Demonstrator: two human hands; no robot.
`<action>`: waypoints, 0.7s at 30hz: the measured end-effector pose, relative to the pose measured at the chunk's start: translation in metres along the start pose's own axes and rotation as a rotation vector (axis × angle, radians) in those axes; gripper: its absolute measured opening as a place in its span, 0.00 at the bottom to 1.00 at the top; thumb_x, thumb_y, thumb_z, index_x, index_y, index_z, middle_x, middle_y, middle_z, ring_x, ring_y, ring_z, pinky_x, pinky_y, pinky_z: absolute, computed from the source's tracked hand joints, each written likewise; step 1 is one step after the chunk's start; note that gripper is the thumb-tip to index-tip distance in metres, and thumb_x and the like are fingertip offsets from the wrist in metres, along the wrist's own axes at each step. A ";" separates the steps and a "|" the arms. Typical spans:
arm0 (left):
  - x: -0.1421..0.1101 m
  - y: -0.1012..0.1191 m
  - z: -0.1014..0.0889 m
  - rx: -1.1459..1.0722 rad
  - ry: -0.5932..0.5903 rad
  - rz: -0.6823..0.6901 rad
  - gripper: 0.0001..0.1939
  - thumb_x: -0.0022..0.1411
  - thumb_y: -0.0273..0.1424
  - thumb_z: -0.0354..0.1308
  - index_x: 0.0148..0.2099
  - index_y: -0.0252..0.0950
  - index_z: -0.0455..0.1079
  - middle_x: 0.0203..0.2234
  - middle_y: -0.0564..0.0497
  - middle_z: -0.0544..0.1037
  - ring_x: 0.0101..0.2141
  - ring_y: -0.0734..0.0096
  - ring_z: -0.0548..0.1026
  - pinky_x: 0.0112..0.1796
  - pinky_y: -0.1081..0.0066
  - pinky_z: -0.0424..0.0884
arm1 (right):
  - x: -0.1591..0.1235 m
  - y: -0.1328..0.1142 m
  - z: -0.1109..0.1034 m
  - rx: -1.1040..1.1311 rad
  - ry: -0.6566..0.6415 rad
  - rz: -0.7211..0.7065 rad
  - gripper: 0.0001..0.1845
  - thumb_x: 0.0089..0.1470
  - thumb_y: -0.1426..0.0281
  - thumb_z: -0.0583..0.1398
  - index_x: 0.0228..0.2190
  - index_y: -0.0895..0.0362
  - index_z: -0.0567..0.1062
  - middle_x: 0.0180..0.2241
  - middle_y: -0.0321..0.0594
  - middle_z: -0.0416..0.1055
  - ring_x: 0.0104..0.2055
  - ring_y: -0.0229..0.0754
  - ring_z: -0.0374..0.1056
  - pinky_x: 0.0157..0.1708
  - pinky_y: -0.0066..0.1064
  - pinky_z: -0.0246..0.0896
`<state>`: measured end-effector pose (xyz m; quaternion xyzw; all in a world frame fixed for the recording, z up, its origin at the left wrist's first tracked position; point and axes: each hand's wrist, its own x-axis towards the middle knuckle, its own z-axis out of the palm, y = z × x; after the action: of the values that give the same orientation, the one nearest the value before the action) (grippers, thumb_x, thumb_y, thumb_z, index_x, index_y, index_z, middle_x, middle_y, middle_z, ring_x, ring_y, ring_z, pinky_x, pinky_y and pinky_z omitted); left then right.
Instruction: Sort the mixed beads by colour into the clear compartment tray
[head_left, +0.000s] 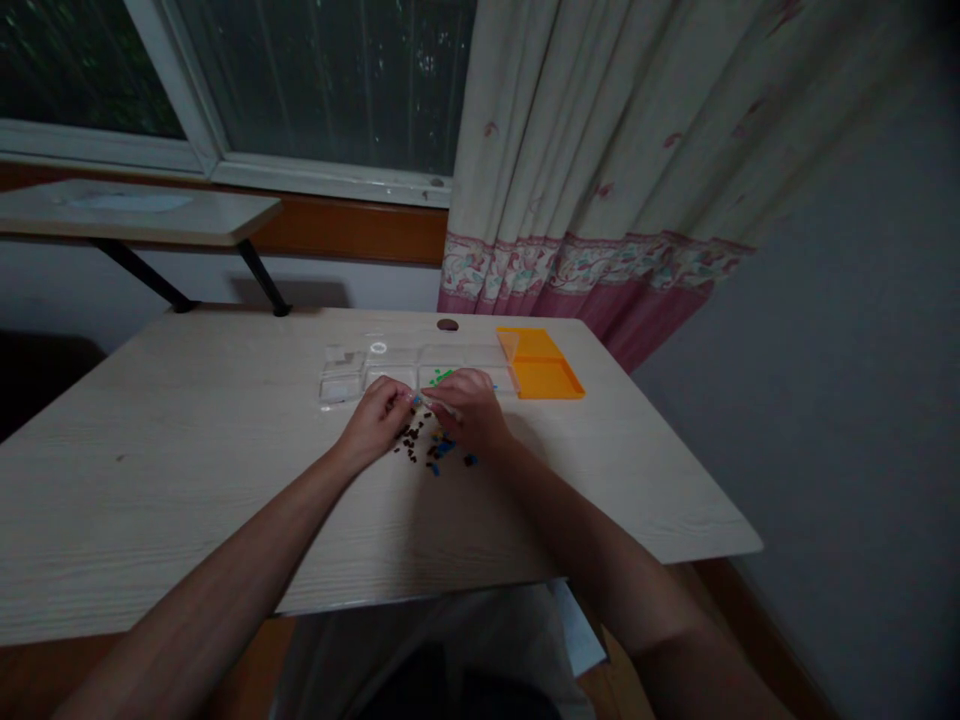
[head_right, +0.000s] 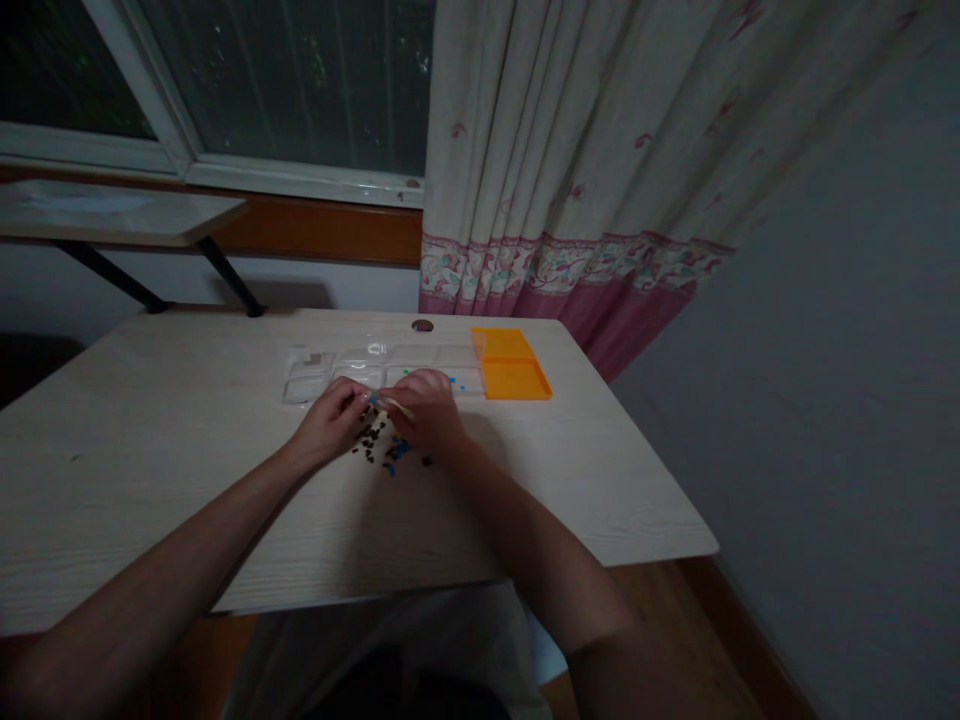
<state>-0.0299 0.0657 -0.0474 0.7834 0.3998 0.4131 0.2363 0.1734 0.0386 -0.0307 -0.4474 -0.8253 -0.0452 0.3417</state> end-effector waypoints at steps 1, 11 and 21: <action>0.000 0.000 0.000 -0.011 0.009 -0.019 0.13 0.69 0.38 0.49 0.37 0.36 0.69 0.32 0.50 0.70 0.36 0.68 0.68 0.39 0.68 0.67 | 0.000 -0.003 0.000 -0.002 -0.028 -0.022 0.16 0.63 0.59 0.56 0.46 0.49 0.79 0.40 0.39 0.76 0.48 0.44 0.64 0.53 0.39 0.52; 0.000 0.006 0.000 -0.047 -0.060 -0.010 0.15 0.70 0.40 0.49 0.36 0.36 0.68 0.31 0.51 0.69 0.35 0.69 0.69 0.38 0.69 0.66 | 0.000 -0.007 0.004 -0.013 0.007 0.013 0.17 0.64 0.57 0.55 0.42 0.49 0.81 0.37 0.39 0.77 0.45 0.43 0.65 0.49 0.36 0.53; -0.001 0.004 -0.004 0.094 -0.103 0.078 0.14 0.70 0.38 0.50 0.38 0.36 0.70 0.32 0.50 0.71 0.38 0.66 0.69 0.41 0.66 0.65 | 0.000 0.001 0.005 0.001 0.017 0.048 0.13 0.63 0.61 0.58 0.36 0.49 0.82 0.34 0.37 0.78 0.42 0.42 0.67 0.48 0.36 0.53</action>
<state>-0.0320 0.0625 -0.0427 0.8288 0.3752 0.3619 0.2033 0.1716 0.0409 -0.0352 -0.4665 -0.8113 -0.0404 0.3501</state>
